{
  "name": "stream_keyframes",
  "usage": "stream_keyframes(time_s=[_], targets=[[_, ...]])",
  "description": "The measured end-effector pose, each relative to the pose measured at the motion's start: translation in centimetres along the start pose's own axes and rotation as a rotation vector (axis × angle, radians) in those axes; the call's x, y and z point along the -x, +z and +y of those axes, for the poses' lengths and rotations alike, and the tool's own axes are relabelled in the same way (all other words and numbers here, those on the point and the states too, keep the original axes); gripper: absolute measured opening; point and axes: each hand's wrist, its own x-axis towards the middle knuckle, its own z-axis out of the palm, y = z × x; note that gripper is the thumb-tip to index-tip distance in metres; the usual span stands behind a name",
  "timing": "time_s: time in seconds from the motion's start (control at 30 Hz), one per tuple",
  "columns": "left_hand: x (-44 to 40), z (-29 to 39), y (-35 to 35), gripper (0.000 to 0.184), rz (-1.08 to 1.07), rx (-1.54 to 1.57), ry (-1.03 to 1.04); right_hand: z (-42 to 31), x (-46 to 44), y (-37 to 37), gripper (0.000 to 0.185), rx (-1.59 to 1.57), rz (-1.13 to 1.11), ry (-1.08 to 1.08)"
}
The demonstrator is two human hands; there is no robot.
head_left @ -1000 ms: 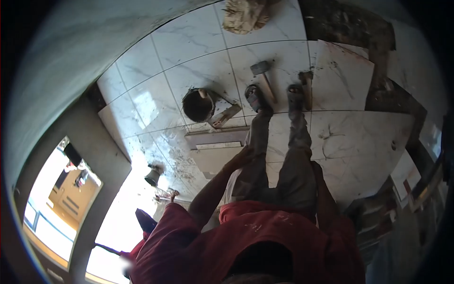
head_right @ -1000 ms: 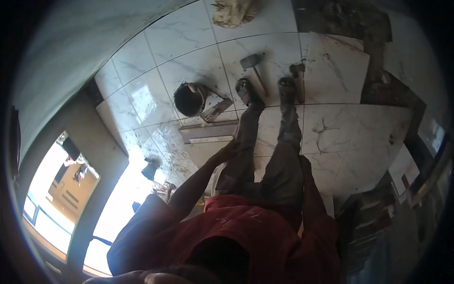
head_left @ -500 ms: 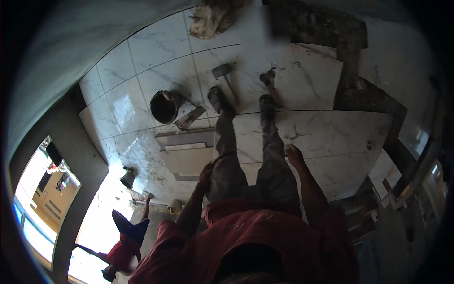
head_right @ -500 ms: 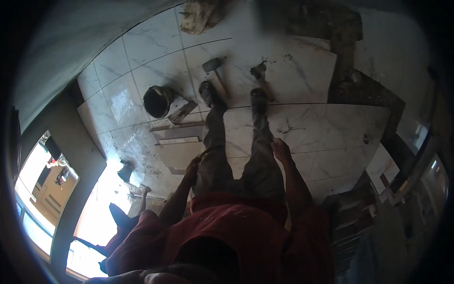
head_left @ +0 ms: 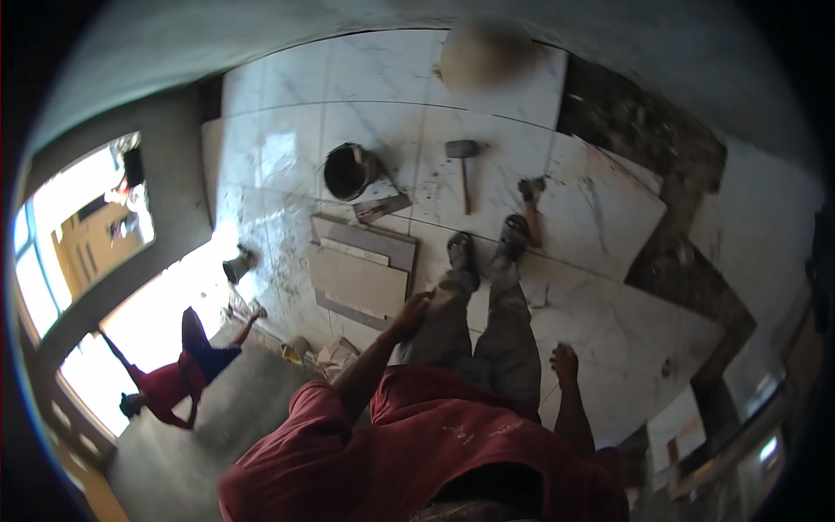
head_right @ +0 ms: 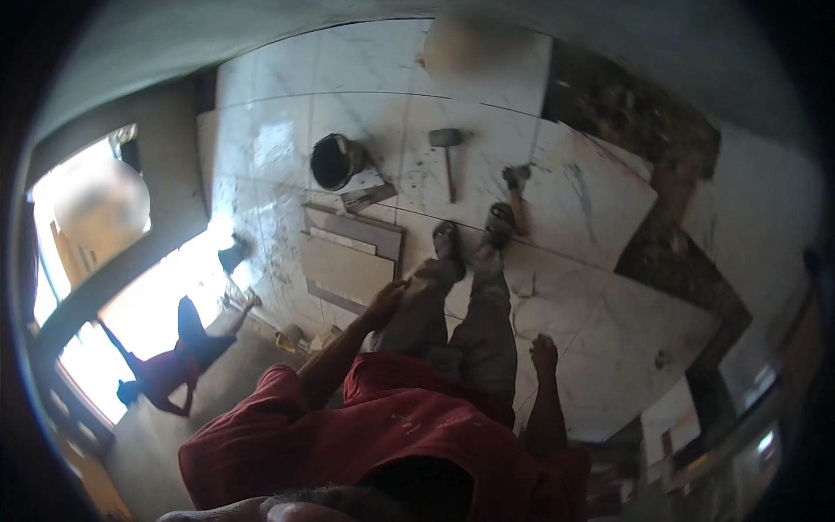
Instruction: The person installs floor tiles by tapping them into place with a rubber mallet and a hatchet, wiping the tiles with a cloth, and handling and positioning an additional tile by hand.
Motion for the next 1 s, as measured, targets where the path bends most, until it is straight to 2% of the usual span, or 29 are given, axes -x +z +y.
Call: stream_keyframes(time_s=[0.1,0.17,0.2,0.27,0.3,0.37,0.43,0.5,0.57,0.67,0.73,0.77,0.8,0.83,0.87,0.93,1.0], targets=[[1.0,0.1,2.2,0.047,0.054,0.007,-0.008,-3.4,2.1,0.7,0.036,0.065,-0.057,0.044],[2.7,-1.5,2.8,0.047,0.109,0.02,-0.049,-3.8,0.6,0.8,0.041,0.513,-0.041,-0.274],[3.3,-3.2,3.1,0.048,0.128,0.125,-0.093,-5.3,0.3,0.6,0.041,0.557,-0.062,-0.3],[5.3,-5.9,4.1,0.049,0.201,0.275,-0.147,-11.1,1.9,1.1,0.044,0.502,-0.153,-0.185],[6.6,-6.8,4.4,0.049,0.26,0.347,-0.213,-10.2,-0.1,1.0,0.044,0.536,-0.134,-0.245],[9.7,-8.2,4.9,0.05,0.324,0.549,-0.322,-13.2,0.6,0.8,0.043,0.373,-0.198,-0.047],[12.3,-12.2,7.4,0.051,0.361,0.585,-0.358,-15.2,1.6,0.5,0.042,0.435,-0.202,-0.025],[14.1,-14.4,8.4,0.052,0.379,0.622,-0.385,-15.1,2.2,-0.3,0.042,0.461,-0.211,-0.085],[16.6,-15.4,10.3,0.054,0.355,0.478,-0.38,-16.0,3.6,-1.3,0.043,0.498,-0.207,-0.123],[21.0,-15.4,10.0,0.054,0.366,0.556,-0.282,-16.4,9.6,-1.4,0.044,0.531,-0.156,-0.095],[23.6,-15.6,9.1,0.05,0.395,0.712,-0.328,-15.8,14.0,-1.7,0.044,0.51,-0.168,-0.048],[24.6,-15.8,8.9,0.048,0.395,0.8,-0.342,-14.1,15.0,-2.8,0.044,0.513,-0.184,-0.103],[25.0,-17.3,9.1,0.048,0.444,0.853,-0.278,-13.1,17.4,-2.6,0.046,0.527,-0.152,-0.09],[25.4,-18.7,8.2,0.048,0.412,0.794,-0.25,-12.8,19.9,-1.9,0.045,0.507,-0.181,-0.074],[26.5,-17.9,7.2,0.048,0.382,0.875,-0.218,-12.4,23.3,-1.5,0.043,0.499,-0.139,-0.091],[27.3,-18.1,5.2,0.047,0.365,0.739,-0.248,-10.5,27.3,-0.4,0.042,0.426,-0.049,-0.12],[27.0,-19.3,3.9,0.046,0.31,0.602,-0.192,-7.7,28.7,-0.6,0.036,0.421,-0.102,-0.075]])
